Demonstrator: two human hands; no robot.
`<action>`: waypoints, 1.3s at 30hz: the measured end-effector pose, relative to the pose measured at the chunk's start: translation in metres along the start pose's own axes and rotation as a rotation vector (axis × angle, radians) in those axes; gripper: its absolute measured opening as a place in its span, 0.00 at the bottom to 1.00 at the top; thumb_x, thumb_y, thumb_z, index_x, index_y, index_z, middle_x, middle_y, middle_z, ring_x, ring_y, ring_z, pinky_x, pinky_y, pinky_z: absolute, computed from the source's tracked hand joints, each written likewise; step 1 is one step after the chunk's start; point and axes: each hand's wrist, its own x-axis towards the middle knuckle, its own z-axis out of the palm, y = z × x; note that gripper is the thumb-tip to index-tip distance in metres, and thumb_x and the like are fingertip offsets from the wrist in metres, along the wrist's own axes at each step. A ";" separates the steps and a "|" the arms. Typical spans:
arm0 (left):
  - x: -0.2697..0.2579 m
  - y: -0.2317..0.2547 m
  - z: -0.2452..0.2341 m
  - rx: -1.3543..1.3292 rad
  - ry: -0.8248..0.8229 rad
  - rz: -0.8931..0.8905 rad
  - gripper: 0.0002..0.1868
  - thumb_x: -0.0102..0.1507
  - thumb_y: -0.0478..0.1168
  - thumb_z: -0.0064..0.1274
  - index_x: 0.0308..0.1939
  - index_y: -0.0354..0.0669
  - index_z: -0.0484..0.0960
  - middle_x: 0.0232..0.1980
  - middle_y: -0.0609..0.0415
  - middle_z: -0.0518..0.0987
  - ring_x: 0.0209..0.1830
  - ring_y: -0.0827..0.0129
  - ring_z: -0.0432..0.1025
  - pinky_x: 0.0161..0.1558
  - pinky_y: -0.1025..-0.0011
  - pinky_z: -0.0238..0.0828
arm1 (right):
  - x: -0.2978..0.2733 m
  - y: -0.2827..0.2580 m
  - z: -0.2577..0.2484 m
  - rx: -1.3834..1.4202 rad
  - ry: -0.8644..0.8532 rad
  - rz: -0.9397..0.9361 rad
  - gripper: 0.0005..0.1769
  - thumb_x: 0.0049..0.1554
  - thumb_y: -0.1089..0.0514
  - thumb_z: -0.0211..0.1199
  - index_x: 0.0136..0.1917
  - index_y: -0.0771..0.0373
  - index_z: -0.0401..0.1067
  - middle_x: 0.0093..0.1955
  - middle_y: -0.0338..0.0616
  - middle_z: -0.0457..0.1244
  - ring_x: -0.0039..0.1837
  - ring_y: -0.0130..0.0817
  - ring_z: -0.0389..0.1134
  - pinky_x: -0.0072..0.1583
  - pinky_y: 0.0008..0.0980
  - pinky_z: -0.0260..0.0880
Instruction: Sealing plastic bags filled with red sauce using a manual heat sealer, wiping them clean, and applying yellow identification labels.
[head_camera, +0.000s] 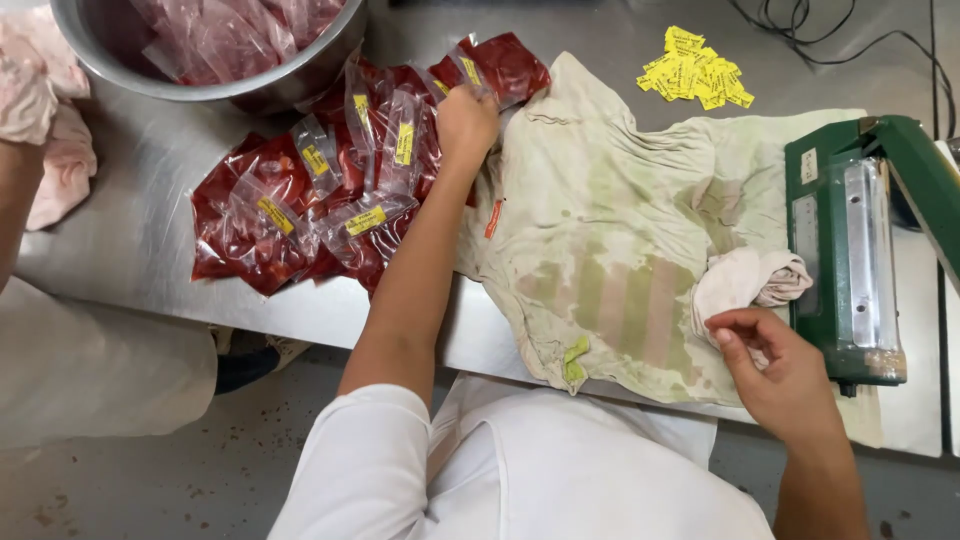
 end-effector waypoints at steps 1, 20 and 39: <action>-0.009 0.006 -0.007 0.003 -0.001 0.002 0.12 0.65 0.37 0.45 0.27 0.41 0.73 0.28 0.55 0.76 0.25 0.67 0.70 0.26 0.66 0.68 | -0.003 0.001 0.000 0.003 0.001 0.002 0.10 0.63 0.57 0.60 0.55 0.61 0.77 0.54 0.40 0.71 0.59 0.30 0.70 0.65 0.29 0.66; -0.194 -0.022 -0.204 0.016 0.675 0.614 0.14 0.66 0.30 0.53 0.55 0.34 0.71 0.53 0.45 0.68 0.49 0.61 0.67 0.47 0.69 0.70 | -0.023 0.022 0.016 0.121 -0.005 -0.033 0.11 0.66 0.60 0.57 0.55 0.68 0.76 0.53 0.47 0.71 0.58 0.33 0.72 0.61 0.30 0.69; -0.160 -0.060 -0.265 0.283 1.266 0.705 0.17 0.74 0.36 0.44 0.36 0.22 0.74 0.36 0.32 0.74 0.31 0.39 0.71 0.36 0.53 0.70 | -0.019 0.021 0.015 0.030 -0.029 -0.052 0.14 0.63 0.52 0.57 0.53 0.60 0.79 0.50 0.38 0.72 0.55 0.30 0.72 0.59 0.29 0.70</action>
